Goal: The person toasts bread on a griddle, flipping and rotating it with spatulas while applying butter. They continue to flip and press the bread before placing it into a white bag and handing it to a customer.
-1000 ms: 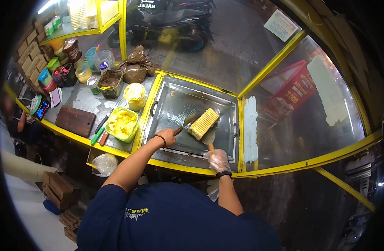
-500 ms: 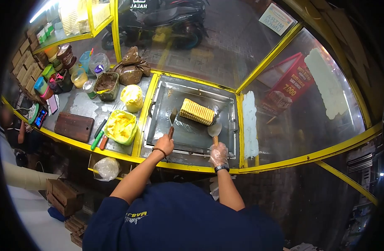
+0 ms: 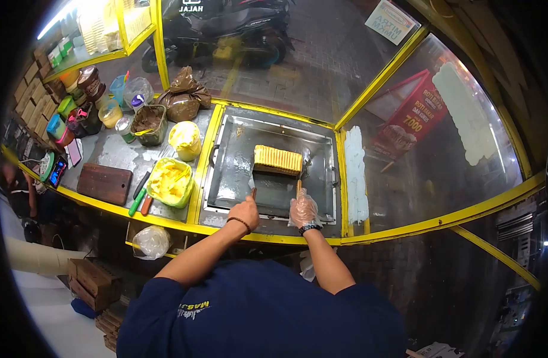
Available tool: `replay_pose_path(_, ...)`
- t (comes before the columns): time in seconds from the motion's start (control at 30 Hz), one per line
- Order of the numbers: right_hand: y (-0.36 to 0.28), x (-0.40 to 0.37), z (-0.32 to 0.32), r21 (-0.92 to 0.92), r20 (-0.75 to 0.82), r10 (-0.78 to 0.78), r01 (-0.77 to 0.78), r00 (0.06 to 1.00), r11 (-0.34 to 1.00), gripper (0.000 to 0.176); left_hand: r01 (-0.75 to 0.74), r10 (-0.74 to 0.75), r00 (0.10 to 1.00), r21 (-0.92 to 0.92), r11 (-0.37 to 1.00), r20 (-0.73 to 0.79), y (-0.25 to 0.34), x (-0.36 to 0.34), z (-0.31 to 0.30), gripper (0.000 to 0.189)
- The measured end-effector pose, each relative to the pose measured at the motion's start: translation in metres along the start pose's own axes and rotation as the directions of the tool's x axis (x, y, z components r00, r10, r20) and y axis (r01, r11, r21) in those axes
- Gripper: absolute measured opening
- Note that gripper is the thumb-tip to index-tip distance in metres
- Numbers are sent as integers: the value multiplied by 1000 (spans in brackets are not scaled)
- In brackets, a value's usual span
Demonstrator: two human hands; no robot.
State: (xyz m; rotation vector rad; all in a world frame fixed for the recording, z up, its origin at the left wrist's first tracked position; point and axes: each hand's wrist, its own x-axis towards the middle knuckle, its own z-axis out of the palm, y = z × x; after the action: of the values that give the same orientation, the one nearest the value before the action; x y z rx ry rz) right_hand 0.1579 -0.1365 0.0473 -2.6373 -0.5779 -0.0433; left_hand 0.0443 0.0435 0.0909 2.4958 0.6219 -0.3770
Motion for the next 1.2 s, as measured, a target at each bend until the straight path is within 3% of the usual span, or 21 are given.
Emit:
replay_pose_path(0.07,9,-5,-11,0,1,-55,55,999,999,31,3,-3,1000,-19,1000,17,-11,-10,-8,33)
replay_pose_path(0.17,57,16,-41,32,152,97,-103,984,994,26,-36,30,998,-108,994,-55,-37,-24,-11,31)
replay_pose_path(0.23,65,33,-105,121,238,309,-344,921,931,28,-60,41,993,-180,982,-108,-54,-30,-7,31)
replay_pose_path(0.3,102,52,-123,-274,255,32,40,967,961,39,-61,28,989,-234,970,-142,-62,-32,-4,31)
replay_pose_path(0.37,141,93,-105,-293,299,203,-113,932,949,45,-45,-2,986,-275,960,-168,-64,-29,-6,30)
replay_pose_path(0.43,111,129,-117,-365,340,259,-126,904,922,49,-30,-29,985,-335,942,-170,-63,-19,-3,29)
replay_pose_path(0.47,65,140,-134,-419,366,236,-67,900,906,51,-32,-32,984,-345,938,-177,-61,-13,-4,30)
replay_pose_path(0.53,71,179,-98,-250,243,313,-252,918,935,54,-43,-25,985,-377,925,-173,-58,2,-3,32)
replay_pose_path(0.6,130,242,-45,-376,304,148,-24,941,926,58,-38,-10,991,-344,938,-136,-58,19,6,33)
replay_pose_path(0.63,115,241,-72,-264,180,342,-290,922,920,64,-37,-6,992,-326,944,-129,-51,23,-4,34)
replay_pose_path(0.73,103,241,-101,-509,64,161,-107,985,854,80,3,-23,998,-298,955,-62,-45,26,-7,34)
replay_pose_path(0.9,38,261,-62,-350,87,224,-181,971,919,62,37,-48,999,-298,954,-27,-41,20,-4,33)
replay_pose_path(1.0,-4,274,-29,-260,61,-79,92,995,961,35,40,-51,998,-318,947,-29,-42,20,2,32)
replay_pose_path(1.1,-4,288,-41,-253,3,-202,196,979,948,34,27,-35,999,-297,954,-21,-49,15,10,32)
replay_pose_path(1.13,1,286,-55,-265,24,-240,237,971,934,24,68,-72,997,-308,949,-2,-49,9,9,33)
replay_pose_path(1.2,49,293,-48,-241,-21,-303,289,953,926,24,41,-34,999,-331,943,26,-51,-7,7,33)
